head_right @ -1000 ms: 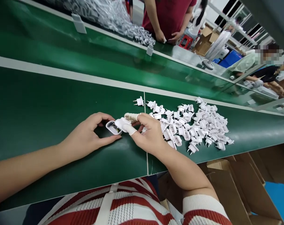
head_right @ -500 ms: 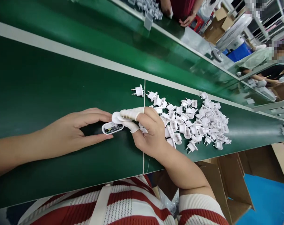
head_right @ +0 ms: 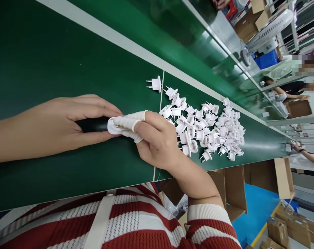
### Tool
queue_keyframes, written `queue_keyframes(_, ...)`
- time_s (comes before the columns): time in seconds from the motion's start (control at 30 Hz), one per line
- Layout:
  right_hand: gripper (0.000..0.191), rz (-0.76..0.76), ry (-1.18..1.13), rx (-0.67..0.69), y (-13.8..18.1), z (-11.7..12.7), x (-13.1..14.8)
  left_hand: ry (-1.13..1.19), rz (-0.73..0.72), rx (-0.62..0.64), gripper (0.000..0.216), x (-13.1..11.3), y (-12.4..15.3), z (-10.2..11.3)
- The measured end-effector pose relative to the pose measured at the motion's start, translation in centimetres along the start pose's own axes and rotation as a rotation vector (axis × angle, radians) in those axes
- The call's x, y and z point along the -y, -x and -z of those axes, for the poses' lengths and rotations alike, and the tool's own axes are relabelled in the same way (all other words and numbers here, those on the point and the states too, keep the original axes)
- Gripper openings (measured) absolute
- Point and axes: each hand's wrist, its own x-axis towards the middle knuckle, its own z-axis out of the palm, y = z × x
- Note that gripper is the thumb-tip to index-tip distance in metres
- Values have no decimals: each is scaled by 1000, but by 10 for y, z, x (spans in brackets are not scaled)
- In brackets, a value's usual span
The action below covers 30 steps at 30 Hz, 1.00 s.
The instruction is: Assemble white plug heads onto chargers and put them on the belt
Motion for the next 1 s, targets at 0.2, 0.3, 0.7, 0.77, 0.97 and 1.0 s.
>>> queue_keyframes(0.2,18,-138,112,41,4,0,1,22,86,15,30,-4,-1,-1)
queue_keyframes(0.3,18,-161,128,80,4,0,0,33,112,8,36,-5,-3,0)
queue_keyframes(0.7,18,-64,122,57,-5,4,5,30,133,11,46,-7,-4,1)
queue_keyframes(0.77,21,-70,182,88,-5,3,4,48,121,8,48,-7,-5,0)
queue_keyframes(0.97,21,-39,251,98,-1,3,-1,48,115,-2,46,-7,-4,-1)
queue_keyframes(1.0,21,-25,232,89,0,3,-2,46,107,-5,45,-7,-4,-1)
